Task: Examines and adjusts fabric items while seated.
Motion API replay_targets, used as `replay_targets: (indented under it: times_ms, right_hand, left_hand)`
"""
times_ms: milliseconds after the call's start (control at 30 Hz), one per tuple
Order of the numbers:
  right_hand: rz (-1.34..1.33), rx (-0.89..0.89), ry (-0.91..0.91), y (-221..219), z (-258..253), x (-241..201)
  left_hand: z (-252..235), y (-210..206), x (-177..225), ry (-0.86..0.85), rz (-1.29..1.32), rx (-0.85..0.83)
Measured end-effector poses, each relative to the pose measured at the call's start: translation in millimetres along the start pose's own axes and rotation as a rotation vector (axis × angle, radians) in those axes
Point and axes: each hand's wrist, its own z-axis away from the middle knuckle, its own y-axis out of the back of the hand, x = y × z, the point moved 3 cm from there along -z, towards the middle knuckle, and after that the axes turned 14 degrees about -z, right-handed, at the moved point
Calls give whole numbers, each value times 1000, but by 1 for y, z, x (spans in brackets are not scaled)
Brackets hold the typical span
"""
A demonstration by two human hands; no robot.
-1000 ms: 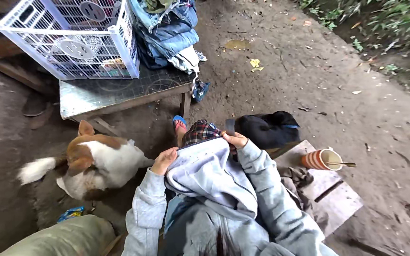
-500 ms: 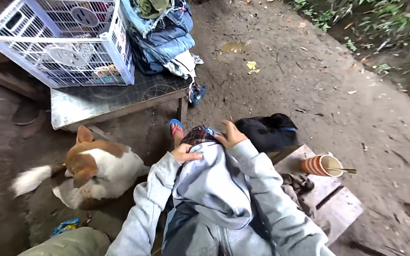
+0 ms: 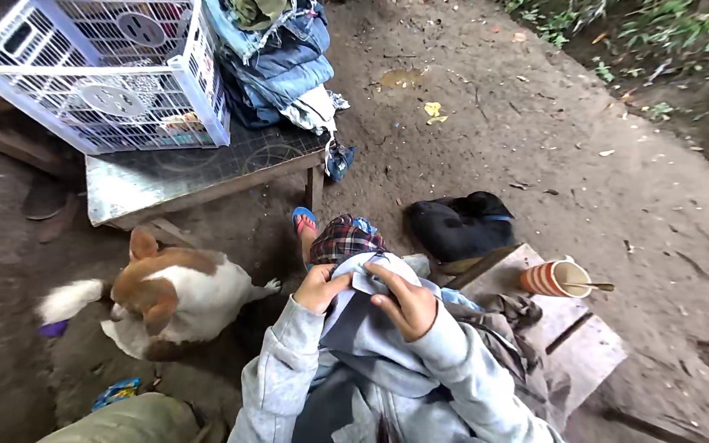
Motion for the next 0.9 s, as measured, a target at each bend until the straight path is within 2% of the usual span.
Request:
replay_targets:
  times_ms: [133, 300, 400, 600, 800, 900]
  right_hand:
    - [-10, 102, 12, -1, 11, 12]
    - [-350, 146, -172, 4, 16, 41]
    - [-421, 130, -138, 2, 17, 39]
    - [-247, -49, -111, 1, 17, 9]
    - [33, 46, -6, -5, 18, 4]
    - [-11, 99, -25, 1, 18, 9]
  left_hand:
    - [5, -4, -6, -61, 47, -4]
    - [11, -4, -19, 33, 115, 70]
    - [15, -6, -27, 45, 163, 102]
    - [20, -10, -29, -131, 191, 95]
    - [22, -10, -30, -211, 133, 50]
    - [22, -11, -28, -212, 140, 66]
